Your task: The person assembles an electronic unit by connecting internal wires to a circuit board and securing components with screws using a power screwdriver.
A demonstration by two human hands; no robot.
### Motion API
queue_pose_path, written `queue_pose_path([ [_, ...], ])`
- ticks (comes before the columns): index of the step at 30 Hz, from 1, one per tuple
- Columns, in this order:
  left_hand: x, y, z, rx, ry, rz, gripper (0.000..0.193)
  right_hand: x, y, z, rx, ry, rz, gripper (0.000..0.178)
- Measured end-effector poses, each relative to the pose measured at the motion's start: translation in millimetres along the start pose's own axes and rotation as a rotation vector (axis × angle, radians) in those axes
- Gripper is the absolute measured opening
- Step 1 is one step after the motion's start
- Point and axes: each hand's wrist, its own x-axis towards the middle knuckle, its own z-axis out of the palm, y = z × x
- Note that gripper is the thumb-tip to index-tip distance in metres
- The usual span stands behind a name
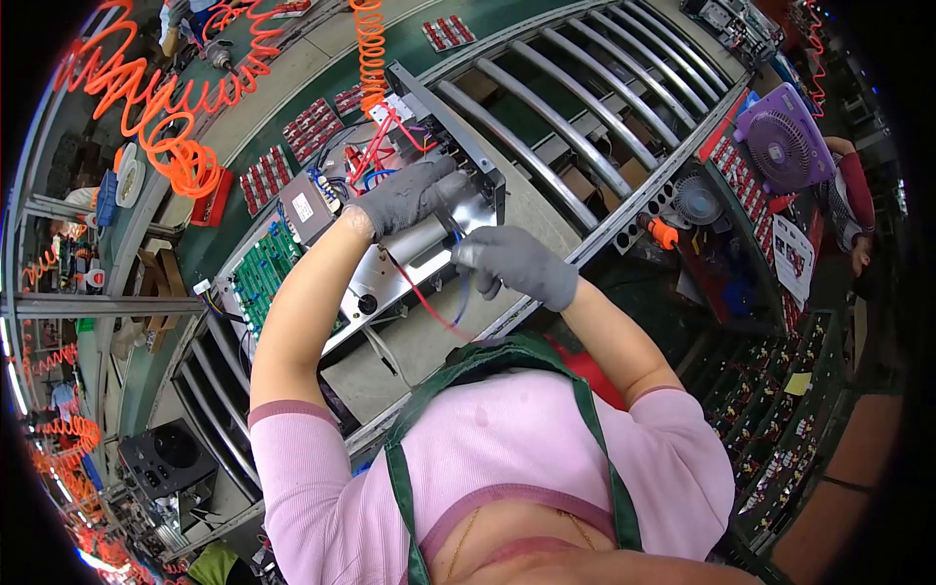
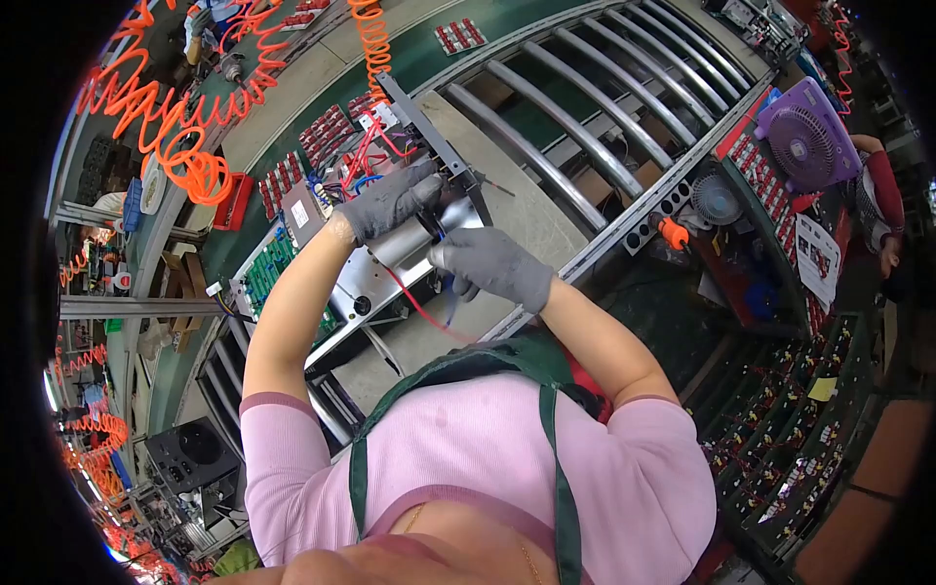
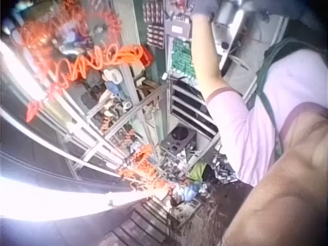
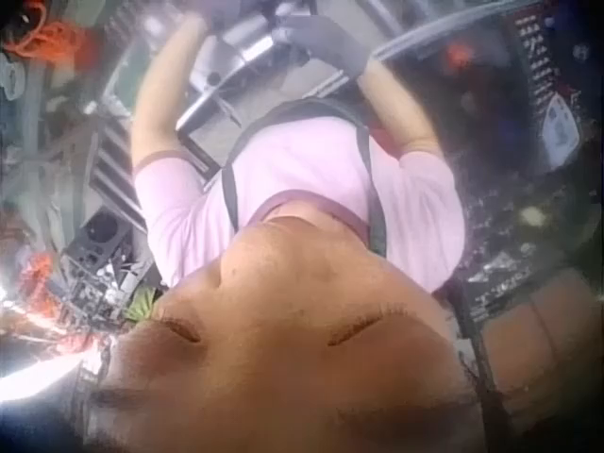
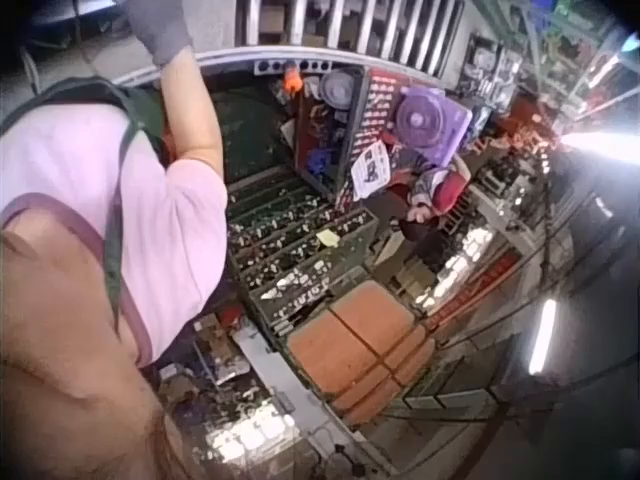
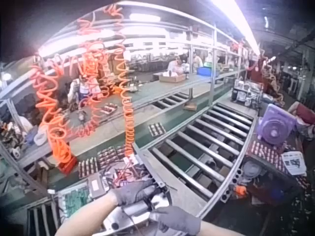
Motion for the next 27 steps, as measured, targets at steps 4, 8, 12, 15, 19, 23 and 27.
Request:
queue_pose_path([
  [4,-2.5,6.4,21.2,-0.035,0.048,0.039,0.054,-18.8,13.6,4.0,0.030,0.036,0.017,0.033],
  [8,-2.6,10.8,9.8,0.016,0.031,0.029,0.055,-13.9,9.7,7.1,-0.049,0.100,-0.036,0.030],
  [12,-5.8,15.5,3.5,-0.002,0.028,0.056,0.053,-9.7,2.7,3.3,0.132,-0.002,0.096,0.029],
  [15,-3.7,11.6,1.2,0.004,0.060,0.043,0.054,-3.2,17.9,14.2,-0.068,0.138,-0.071,0.034],
  [19,-4.5,22.3,-1.7,0.121,0.049,0.059,0.054,10.1,24.3,7.8,0.067,0.132,-0.150,0.039],
  [23,-2.8,22.4,2.1,0.098,0.061,-0.021,0.051,10.3,15.1,11.0,0.314,0.086,-0.120,0.037],
  [27,-9.7,17.6,1.0,0.147,0.101,0.081,0.052,-9.6,-40.1,14.0,0.187,0.118,-0.004,0.034],
])
